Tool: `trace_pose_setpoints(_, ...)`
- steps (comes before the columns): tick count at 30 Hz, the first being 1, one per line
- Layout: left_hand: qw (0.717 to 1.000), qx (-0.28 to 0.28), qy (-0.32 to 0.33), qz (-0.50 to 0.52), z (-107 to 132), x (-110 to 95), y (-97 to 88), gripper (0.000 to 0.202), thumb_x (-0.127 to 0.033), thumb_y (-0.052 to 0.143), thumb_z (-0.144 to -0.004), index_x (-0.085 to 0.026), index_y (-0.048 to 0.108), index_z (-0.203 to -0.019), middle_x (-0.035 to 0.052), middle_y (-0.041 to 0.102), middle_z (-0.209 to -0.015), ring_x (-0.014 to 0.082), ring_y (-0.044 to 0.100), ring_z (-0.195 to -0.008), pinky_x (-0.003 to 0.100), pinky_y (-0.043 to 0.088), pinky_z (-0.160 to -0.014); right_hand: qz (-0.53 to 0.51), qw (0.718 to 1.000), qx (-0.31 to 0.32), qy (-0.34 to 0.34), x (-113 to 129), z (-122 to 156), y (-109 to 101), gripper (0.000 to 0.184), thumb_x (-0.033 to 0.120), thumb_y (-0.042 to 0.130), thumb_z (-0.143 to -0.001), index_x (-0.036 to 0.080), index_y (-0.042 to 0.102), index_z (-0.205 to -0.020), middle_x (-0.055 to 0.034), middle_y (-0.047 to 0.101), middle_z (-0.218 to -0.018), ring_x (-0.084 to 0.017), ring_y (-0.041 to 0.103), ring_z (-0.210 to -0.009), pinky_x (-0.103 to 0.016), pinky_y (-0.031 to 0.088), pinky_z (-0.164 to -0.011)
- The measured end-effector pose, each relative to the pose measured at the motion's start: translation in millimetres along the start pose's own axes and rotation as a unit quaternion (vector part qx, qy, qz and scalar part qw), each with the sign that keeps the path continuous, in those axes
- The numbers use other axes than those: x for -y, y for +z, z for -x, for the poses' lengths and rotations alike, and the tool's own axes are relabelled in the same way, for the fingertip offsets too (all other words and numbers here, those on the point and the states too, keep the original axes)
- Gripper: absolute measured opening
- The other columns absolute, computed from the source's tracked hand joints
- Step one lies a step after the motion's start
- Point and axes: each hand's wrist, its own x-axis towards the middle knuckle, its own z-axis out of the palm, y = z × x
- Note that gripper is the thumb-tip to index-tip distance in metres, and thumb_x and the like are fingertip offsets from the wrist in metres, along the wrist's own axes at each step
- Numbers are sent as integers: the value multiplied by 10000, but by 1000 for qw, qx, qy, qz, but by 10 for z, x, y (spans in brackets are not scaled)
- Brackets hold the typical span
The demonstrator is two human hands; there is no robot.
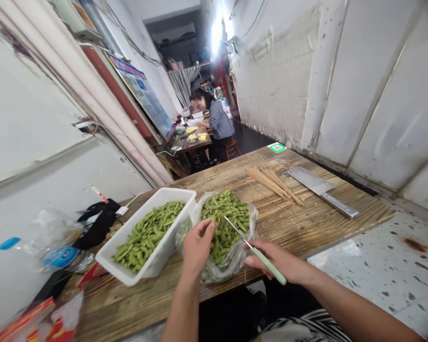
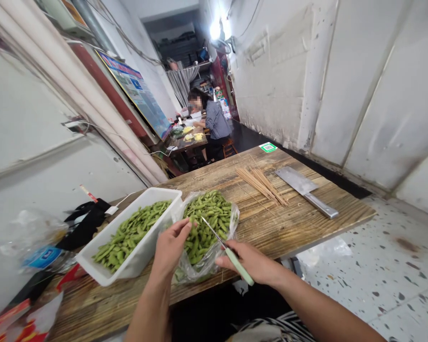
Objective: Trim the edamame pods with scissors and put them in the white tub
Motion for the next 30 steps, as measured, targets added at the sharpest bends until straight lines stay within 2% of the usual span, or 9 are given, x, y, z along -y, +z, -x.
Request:
trace_pose_setpoints(4,998,21,-24,57,54,-20,-27,368,-417,679,-713,-164,729,-977,65,767,-881,224,678,-880,334,480,-846,18,1000,19,2,94,-12,20,482,569,611,-824,139,586,-1040,62,444,-595,-81,404,-488,-202,332,-461)
trace_pose_setpoints(8,993,52,-49,93,115,-42,-11,333,-410,712,-684,-162,724,-907,47,759,-789,177,671,-746,273,494,-726,11,1000,24,-7,93,-86,31,455,592,603,-817,148,584,-916,65,443,-560,-79,405,-477,-200,325,-456)
trace_pose_setpoints(11,993,63,-43,90,133,-46,-21,317,-402,715,-683,-150,718,-876,48,749,-764,166,658,-724,257,480,-706,-6,999,31,-6,51,-147,41,456,607,595,-816,154,569,-862,72,435,-521,-75,405,-450,-195,313,-432)
trace_pose_setpoints(18,992,87,-41,76,140,-43,-87,316,-395,720,-669,-147,711,-864,54,740,-726,176,654,-688,267,472,-663,-61,997,54,12,-3,-194,96,495,610,612,-802,164,557,-1009,90,432,-535,-66,420,-403,-169,339,-375)
trace_pose_setpoints(23,993,94,-47,62,144,-17,-94,327,-394,725,-660,-141,710,-866,60,737,-736,159,624,-640,249,441,-588,-81,996,43,23,34,-210,111,452,572,671,-772,163,547,-918,98,422,-511,-48,393,-379,-154,301,-344)
trace_pose_setpoints(28,984,116,-97,95,172,-52,-88,343,-358,779,-590,-129,712,-836,30,703,-660,122,563,-528,227,414,-493,-115,991,39,48,-14,-248,128,416,563,679,-760,180,526,-809,122,376,-424,-47,332,-315,-159,281,-303)
trace_pose_setpoints(30,977,94,-121,146,176,-72,-88,338,-324,806,-563,-130,698,-817,26,704,-681,115,580,-548,230,460,-529,-125,990,38,49,-43,-255,131,421,575,664,-764,180,530,-827,120,393,-432,-53,349,-314,-156,303,-297)
